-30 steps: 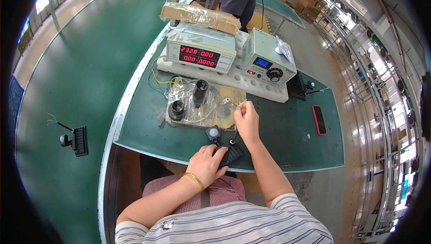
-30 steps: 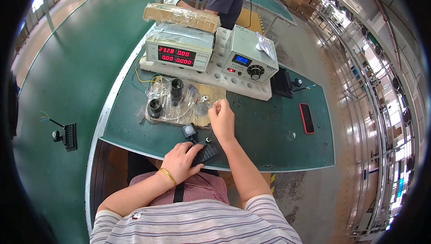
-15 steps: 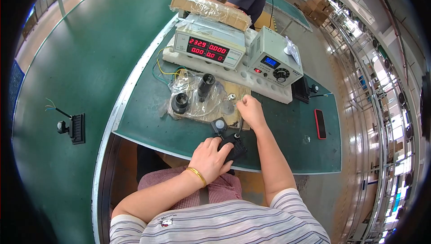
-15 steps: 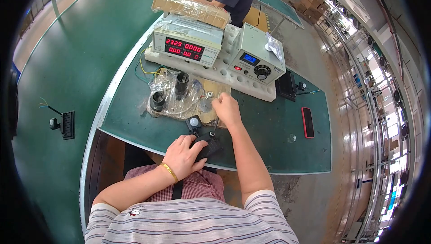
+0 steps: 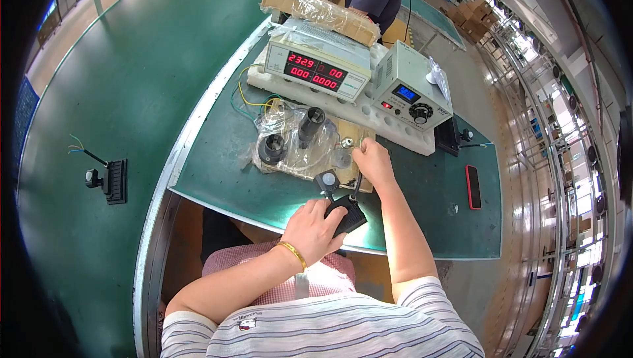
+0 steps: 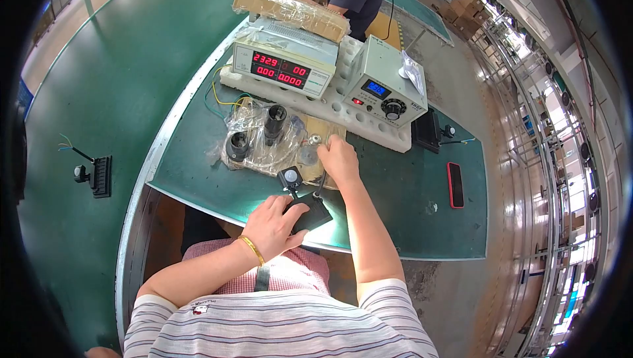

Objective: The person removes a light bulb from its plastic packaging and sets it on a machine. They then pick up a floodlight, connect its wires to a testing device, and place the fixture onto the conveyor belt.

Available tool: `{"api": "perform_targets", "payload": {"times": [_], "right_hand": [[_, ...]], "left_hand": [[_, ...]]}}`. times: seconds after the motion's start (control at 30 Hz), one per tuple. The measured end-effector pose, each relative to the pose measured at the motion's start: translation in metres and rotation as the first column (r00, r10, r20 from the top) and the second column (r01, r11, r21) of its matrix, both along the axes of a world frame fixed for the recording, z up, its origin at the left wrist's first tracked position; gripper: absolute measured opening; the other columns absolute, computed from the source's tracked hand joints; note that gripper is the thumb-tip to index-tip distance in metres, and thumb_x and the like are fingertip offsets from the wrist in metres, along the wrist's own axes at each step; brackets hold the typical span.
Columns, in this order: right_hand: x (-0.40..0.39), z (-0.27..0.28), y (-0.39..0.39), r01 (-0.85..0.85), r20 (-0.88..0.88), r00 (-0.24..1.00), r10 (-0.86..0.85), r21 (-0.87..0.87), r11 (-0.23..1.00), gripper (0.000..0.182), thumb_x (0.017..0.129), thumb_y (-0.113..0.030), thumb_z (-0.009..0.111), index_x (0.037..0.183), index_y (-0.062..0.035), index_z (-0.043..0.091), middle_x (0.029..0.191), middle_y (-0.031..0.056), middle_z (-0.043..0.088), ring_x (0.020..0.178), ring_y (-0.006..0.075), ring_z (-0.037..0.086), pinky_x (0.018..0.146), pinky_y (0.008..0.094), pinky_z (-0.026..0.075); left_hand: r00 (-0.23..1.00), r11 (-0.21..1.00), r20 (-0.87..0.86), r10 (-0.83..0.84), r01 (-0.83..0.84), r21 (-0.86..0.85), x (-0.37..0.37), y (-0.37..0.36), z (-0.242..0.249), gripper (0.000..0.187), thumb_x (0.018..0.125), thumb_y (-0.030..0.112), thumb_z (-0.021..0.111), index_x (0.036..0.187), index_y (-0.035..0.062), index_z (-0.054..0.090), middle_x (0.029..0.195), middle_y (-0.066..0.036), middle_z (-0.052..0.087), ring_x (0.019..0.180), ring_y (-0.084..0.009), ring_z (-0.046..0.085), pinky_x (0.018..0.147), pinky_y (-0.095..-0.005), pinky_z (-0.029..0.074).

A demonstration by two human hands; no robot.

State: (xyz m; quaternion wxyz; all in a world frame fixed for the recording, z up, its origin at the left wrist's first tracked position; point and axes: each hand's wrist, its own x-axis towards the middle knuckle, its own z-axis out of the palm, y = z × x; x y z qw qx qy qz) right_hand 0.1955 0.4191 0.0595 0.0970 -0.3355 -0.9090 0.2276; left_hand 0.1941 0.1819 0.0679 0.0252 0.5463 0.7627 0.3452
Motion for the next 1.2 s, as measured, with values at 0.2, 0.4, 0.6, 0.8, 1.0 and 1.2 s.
{"api": "perform_targets", "payload": {"times": [0.2,0.4,0.6,0.8,1.0,1.2], "right_hand": [[-0.001,0.000,0.000,0.005,0.020,1.000,-0.006,0.029,1.000,0.024,0.078,-0.024,0.058,0.078,0.0001,0.055,0.078,0.0246,0.063,0.079,0.0438,0.062,0.071,0.0502,0.048],[-0.001,0.003,-0.002,0.012,0.011,1.000,-0.012,0.016,1.000,0.023,0.077,-0.023,0.059,0.077,-0.0002,0.055,0.078,0.0240,0.063,0.079,0.0431,0.062,0.070,0.0502,0.048],[0.000,0.002,-0.003,0.013,-0.001,1.000,-0.013,0.041,0.999,0.024,0.077,-0.024,0.060,0.077,-0.0003,0.055,0.079,0.0245,0.063,0.079,0.0431,0.062,0.071,0.0511,0.048],[0.003,0.008,-0.003,0.035,-0.066,0.997,-0.031,0.049,0.998,0.027,0.078,-0.027,0.060,0.079,-0.0003,0.057,0.082,0.0250,0.064,0.084,0.0434,0.062,0.073,0.0500,0.049],[0.015,0.044,-0.041,-0.053,-0.372,0.928,-0.018,-0.180,0.982,0.022,0.086,-0.019,0.060,0.078,0.0007,0.054,0.063,0.0102,0.057,0.055,0.0211,0.055,0.055,0.0334,0.045],[0.032,0.079,-0.080,-0.387,-0.751,0.600,-0.277,-0.575,0.721,0.010,0.091,-0.015,0.055,0.088,-0.0053,0.053,0.063,-0.0011,0.049,0.052,0.0050,0.043,0.045,0.0198,0.030]], "left_hand": [[1.000,1.000,0.001,0.002,-0.002,0.006,0.000,-0.001,-0.001,0.045,0.075,0.031,0.071,0.113,0.0114,0.058,0.104,-0.013,0.054,0.097,-0.0292,0.053,0.086,-0.0371,0.046],[1.000,1.000,0.010,0.001,-0.002,0.018,0.000,-0.001,0.000,0.044,0.073,0.029,0.072,0.110,0.0101,0.058,0.103,-0.015,0.056,0.097,-0.0302,0.055,0.084,-0.0380,0.047],[1.000,1.000,0.017,-0.001,0.001,0.001,0.000,-0.001,0.000,0.044,0.073,0.030,0.072,0.110,0.0106,0.058,0.104,-0.014,0.056,0.097,-0.0298,0.055,0.085,-0.0379,0.047],[1.000,1.000,-0.008,-0.015,0.015,0.019,-0.002,-0.005,0.001,0.046,0.074,0.032,0.072,0.112,0.0109,0.058,0.107,-0.014,0.055,0.100,-0.0300,0.054,0.089,-0.0373,0.046],[0.999,0.995,0.025,-0.032,0.029,0.098,-0.005,-0.038,0.020,0.045,0.073,0.029,0.073,0.111,0.0095,0.058,0.108,-0.013,0.054,0.099,-0.0302,0.054,0.087,-0.0385,0.046],[0.996,0.986,0.023,0.082,-0.084,0.145,-0.030,-0.098,0.028,0.047,0.069,0.026,0.075,0.110,0.0105,0.059,0.111,-0.014,0.054,0.102,-0.0315,0.055,0.086,-0.0398,0.047]]}}
